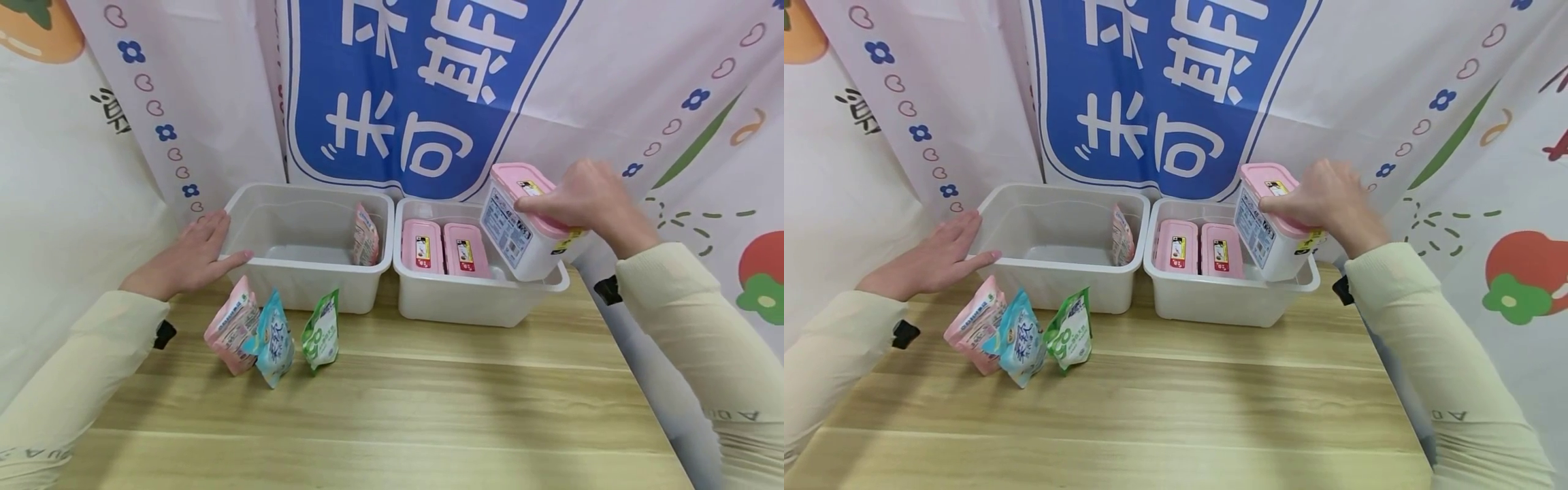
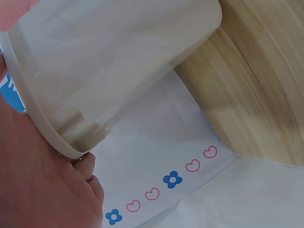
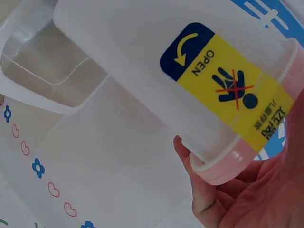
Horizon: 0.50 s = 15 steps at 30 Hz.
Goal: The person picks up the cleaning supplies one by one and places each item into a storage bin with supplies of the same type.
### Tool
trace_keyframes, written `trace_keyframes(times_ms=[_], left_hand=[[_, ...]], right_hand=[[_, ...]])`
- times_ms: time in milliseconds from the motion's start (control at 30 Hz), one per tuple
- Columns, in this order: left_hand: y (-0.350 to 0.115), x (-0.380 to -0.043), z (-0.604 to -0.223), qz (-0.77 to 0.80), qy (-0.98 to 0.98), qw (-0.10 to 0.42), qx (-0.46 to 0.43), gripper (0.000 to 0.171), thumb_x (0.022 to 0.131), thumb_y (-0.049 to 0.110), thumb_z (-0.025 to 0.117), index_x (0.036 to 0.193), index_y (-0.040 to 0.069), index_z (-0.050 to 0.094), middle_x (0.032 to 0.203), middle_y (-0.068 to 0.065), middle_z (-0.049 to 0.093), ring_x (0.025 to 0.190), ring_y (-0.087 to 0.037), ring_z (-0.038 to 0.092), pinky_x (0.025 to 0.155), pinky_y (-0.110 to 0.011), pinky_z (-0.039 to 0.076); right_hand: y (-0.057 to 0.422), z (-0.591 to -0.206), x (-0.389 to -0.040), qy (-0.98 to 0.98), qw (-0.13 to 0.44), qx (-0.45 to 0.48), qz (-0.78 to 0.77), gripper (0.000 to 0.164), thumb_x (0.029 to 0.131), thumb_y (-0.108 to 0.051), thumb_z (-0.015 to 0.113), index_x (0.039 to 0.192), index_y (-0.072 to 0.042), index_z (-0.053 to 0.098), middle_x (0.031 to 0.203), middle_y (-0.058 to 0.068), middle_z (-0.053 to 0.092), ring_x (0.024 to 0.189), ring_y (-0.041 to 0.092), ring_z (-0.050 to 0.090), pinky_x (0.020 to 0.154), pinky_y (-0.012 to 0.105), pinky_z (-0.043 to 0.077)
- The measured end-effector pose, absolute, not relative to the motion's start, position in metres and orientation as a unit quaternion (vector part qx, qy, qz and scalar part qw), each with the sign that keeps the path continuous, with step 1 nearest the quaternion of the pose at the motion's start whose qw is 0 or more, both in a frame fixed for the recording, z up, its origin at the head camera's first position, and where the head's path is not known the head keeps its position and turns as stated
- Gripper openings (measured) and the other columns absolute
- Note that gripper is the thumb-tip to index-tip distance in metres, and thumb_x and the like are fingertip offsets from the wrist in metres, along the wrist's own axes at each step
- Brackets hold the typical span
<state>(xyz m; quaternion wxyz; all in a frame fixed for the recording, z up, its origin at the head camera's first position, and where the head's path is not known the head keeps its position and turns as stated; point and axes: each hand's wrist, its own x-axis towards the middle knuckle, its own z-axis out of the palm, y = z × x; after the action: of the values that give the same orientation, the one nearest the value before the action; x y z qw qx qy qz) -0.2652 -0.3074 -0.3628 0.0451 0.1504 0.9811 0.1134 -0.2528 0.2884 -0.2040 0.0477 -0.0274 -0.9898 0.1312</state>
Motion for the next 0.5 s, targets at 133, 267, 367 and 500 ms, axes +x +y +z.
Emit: trace_keyframes(times_ms=[133, 267, 367, 500], left_hand=[[-0.309, -0.265, -0.362, 0.11, 0.981, 0.044, 0.151, 0.102, 0.107, 0.062, 0.041, 0.164, -0.009, -0.006, 0.173, -0.034, -0.008, 0.161, -0.055, 0.0, 0.13, -0.07, 0.002], [-0.31, -0.267, -0.363, 0.109, 0.981, 0.044, 0.152, 0.103, 0.107, 0.062, 0.04, 0.164, -0.009, -0.006, 0.173, -0.034, -0.008, 0.161, -0.054, -0.001, 0.13, -0.07, 0.002], [-0.31, -0.267, -0.364, 0.109, 0.981, 0.044, 0.151, 0.103, 0.107, 0.063, 0.04, 0.164, -0.009, -0.007, 0.173, -0.033, -0.009, 0.161, -0.054, -0.001, 0.13, -0.07, 0.002], [-0.31, -0.266, -0.364, 0.111, 0.982, 0.047, 0.147, 0.103, 0.106, 0.064, 0.04, 0.164, -0.008, -0.007, 0.173, -0.033, -0.009, 0.161, -0.054, -0.002, 0.13, -0.07, 0.001]], right_hand=[[0.29, -0.212, -0.261, -0.988, 0.056, -0.04, 0.135, 0.078, 0.076, -0.079, 0.074, 0.091, -0.003, 0.073, 0.076, 0.014, 0.072, 0.061, 0.026, 0.07, 0.05, 0.028, 0.047], [0.293, -0.219, -0.266, -0.988, 0.064, -0.047, 0.134, 0.076, 0.078, -0.077, 0.074, 0.089, -0.002, 0.072, 0.072, 0.013, 0.07, 0.06, 0.027, 0.068, 0.05, 0.028, 0.045], [0.296, -0.223, -0.27, -0.988, 0.068, -0.055, 0.131, 0.077, 0.078, -0.078, 0.073, 0.088, -0.002, 0.072, 0.071, 0.012, 0.068, 0.06, 0.027, 0.067, 0.05, 0.028, 0.044], [0.298, -0.229, -0.275, -0.987, 0.072, -0.068, 0.129, 0.076, 0.079, -0.078, 0.073, 0.087, -0.002, 0.07, 0.071, 0.012, 0.068, 0.06, 0.027, 0.067, 0.05, 0.029, 0.044]])
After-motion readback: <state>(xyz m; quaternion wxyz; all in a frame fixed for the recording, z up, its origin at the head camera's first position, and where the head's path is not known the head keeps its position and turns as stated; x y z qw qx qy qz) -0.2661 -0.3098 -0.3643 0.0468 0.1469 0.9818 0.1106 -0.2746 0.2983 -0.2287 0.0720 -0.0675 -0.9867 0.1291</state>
